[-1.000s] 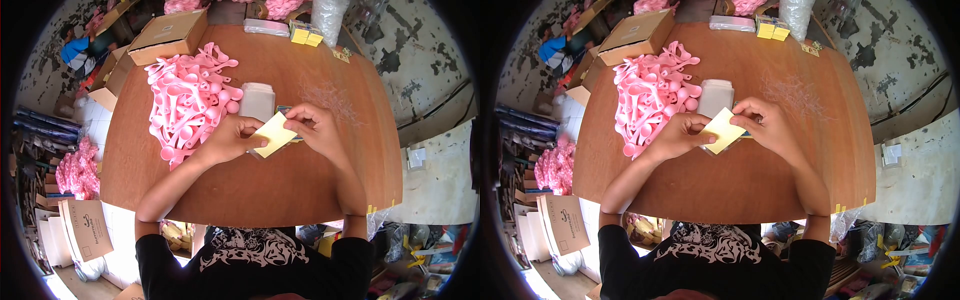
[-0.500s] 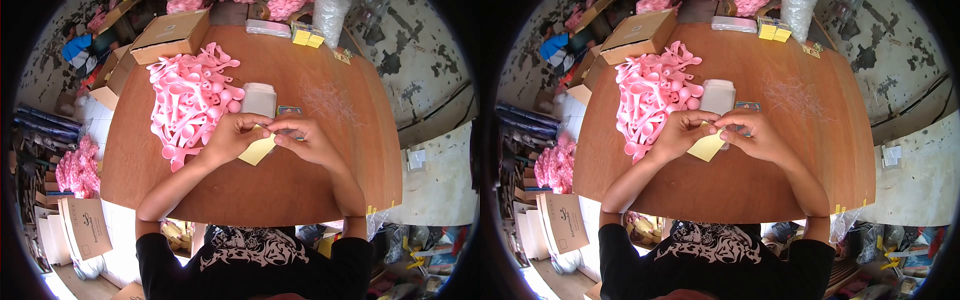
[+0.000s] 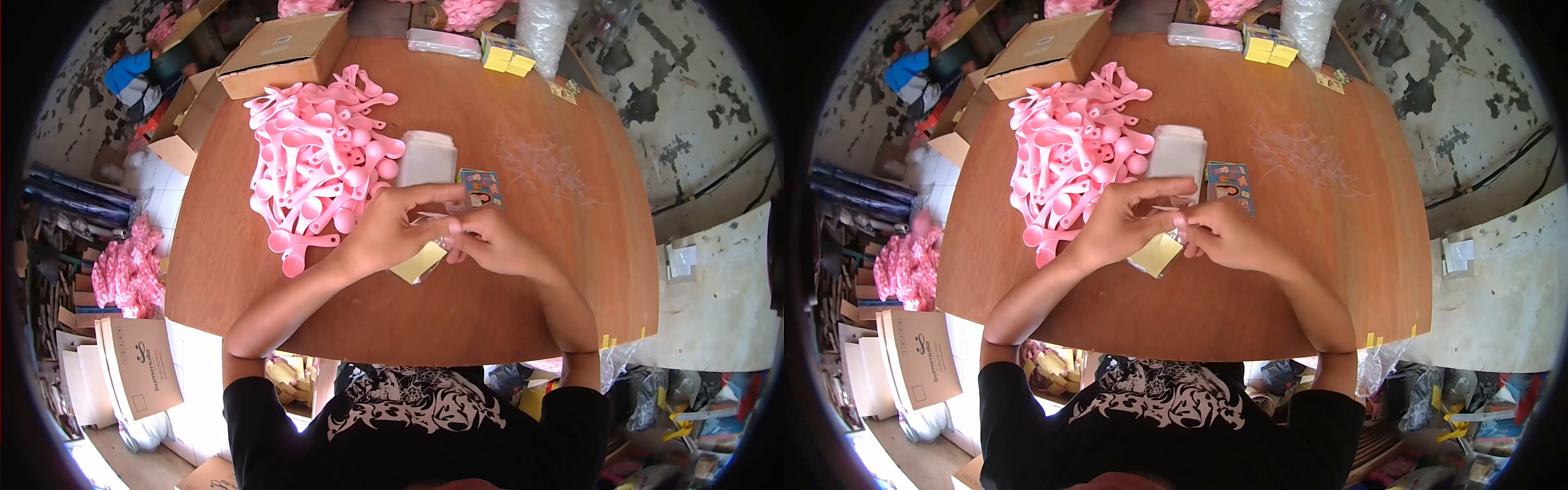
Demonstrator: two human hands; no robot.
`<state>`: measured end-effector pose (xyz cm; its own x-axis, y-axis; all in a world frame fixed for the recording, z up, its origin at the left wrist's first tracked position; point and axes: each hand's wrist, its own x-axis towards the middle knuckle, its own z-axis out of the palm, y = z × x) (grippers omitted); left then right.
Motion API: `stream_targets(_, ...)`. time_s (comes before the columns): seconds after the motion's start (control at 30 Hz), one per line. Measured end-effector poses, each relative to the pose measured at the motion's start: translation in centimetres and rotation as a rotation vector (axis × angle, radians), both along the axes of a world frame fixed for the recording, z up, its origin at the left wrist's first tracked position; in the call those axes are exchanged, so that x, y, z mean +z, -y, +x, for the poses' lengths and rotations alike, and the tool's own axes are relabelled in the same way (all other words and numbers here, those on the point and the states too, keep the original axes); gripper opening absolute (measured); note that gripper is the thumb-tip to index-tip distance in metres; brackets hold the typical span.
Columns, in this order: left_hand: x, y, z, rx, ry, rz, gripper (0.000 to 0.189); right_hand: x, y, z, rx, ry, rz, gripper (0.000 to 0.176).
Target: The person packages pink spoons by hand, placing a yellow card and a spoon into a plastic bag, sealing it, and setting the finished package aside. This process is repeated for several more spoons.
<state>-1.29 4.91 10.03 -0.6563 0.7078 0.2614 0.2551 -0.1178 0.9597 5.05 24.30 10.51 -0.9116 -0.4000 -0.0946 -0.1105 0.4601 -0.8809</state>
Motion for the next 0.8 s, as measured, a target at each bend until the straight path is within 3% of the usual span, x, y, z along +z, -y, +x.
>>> stream_targets(0.07,0.2,0.2,-0.1,0.039,-0.034,0.077,0.043,0.6,-0.2,-0.1,-0.022,-0.039,-0.030,0.018)
stream_targets(0.13,0.5,1.0,-1.0,-0.064,-0.172,-0.190,0.047,1.4,-1.4,-0.5,-0.026,-0.169,-0.200,0.019)
stream_targets(0.17,0.9,1.4,-1.1,-0.149,-0.053,-0.308,0.038,1.6,-1.8,-0.9,-0.093,-0.172,-0.311,0.018)
stream_targets(0.2,0.8,1.5,-0.9,-0.178,-0.102,-0.365,0.034,1.9,-1.8,-1.7,-0.087,-0.172,-0.310,0.018)
stream_targets(0.27,0.6,1.6,-0.9,-0.316,-0.206,-0.352,0.033,2.5,-1.9,-3.3,-0.344,-0.180,-0.274,0.018)
stream_targets(0.43,0.9,1.7,-0.1,-0.458,-0.235,-0.375,0.033,-1.5,1.2,-9.2,-0.235,-0.245,-0.148,0.019)
stream_targets(0.5,1.1,1.8,0.0,-0.485,-0.245,-0.366,0.034,-2.2,3.4,-11.4,-0.049,-0.657,0.187,0.020)
stream_targets(0.53,1.5,1.9,0.0,-0.482,-0.247,-0.367,0.034,-2.7,4.6,-12.4,-0.047,-0.659,0.187,0.020)
stream_targets(0.63,2.1,2.1,0.1,-0.492,-0.287,-0.417,0.036,-3.1,8.2,-14.5,-0.114,-0.688,0.164,0.019)
stream_targets(0.7,2.1,2.2,0.2,-0.496,-0.302,-0.378,0.036,-2.5,10.1,-15.1,-0.274,-0.651,0.418,0.027)
stream_targets(0.8,2.5,2.3,0.3,-0.511,-0.298,-0.345,0.035,-2.4,11.7,-16.0,-0.309,-0.652,0.566,0.030)
